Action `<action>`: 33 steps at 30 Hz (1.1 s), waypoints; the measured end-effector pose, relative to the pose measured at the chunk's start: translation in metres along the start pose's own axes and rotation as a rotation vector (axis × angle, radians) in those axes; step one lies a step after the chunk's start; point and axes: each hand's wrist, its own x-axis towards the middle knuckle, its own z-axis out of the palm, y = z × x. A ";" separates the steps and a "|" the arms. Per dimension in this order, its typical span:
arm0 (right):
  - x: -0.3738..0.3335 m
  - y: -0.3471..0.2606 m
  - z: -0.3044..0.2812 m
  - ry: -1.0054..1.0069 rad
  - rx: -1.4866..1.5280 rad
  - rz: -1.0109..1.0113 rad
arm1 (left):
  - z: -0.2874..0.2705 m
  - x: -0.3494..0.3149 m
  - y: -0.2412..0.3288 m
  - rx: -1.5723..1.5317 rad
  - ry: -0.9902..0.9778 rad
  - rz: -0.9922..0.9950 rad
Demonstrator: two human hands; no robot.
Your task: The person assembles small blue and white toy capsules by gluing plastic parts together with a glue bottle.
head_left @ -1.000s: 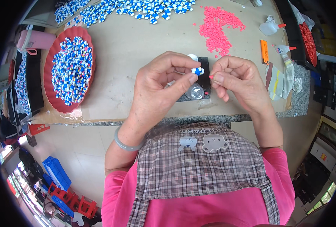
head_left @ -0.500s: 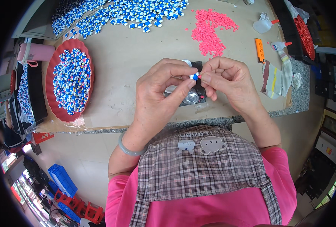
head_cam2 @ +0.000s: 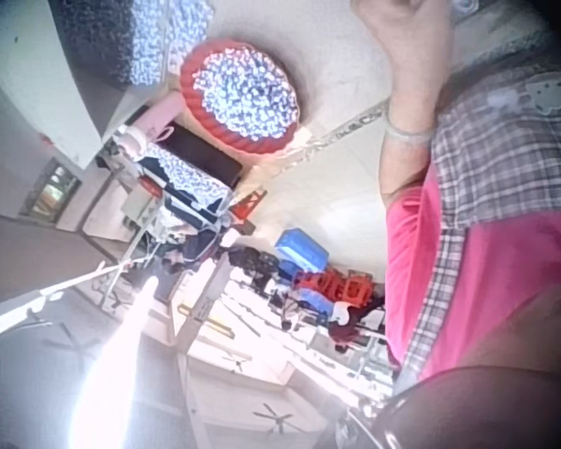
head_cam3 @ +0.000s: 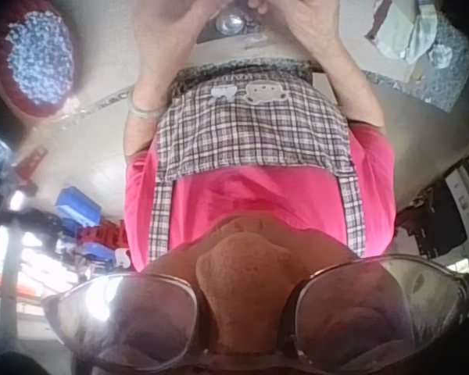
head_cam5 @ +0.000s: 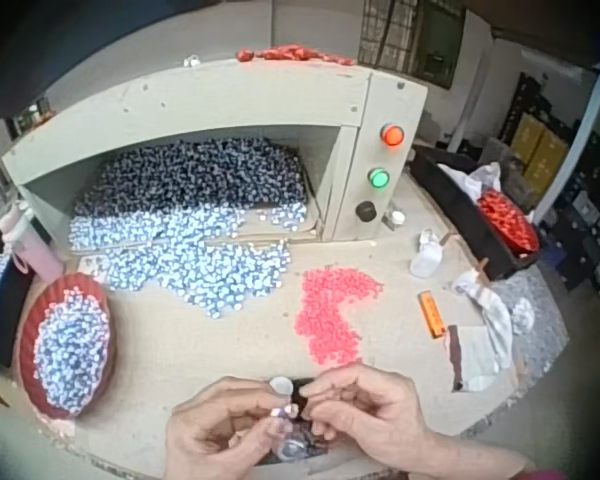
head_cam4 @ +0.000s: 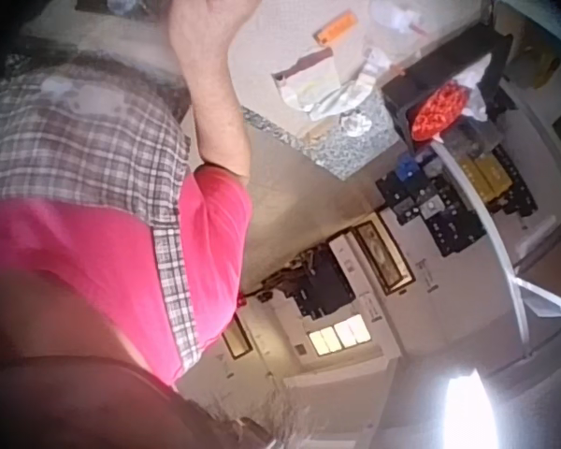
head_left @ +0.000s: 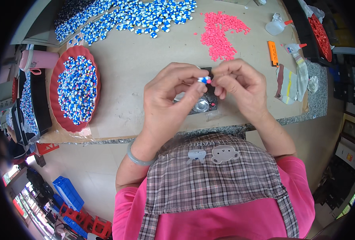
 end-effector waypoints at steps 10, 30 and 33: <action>0.005 0.022 -0.067 0.168 -0.178 0.213 | -0.027 -0.003 0.003 -0.178 0.036 -0.154; 0.003 0.038 -0.058 -0.097 -1.066 -0.301 | -0.136 0.003 0.023 1.523 0.377 0.439; 0.002 0.027 -0.052 -0.081 -1.108 -0.286 | -0.109 0.023 0.003 1.366 0.160 0.384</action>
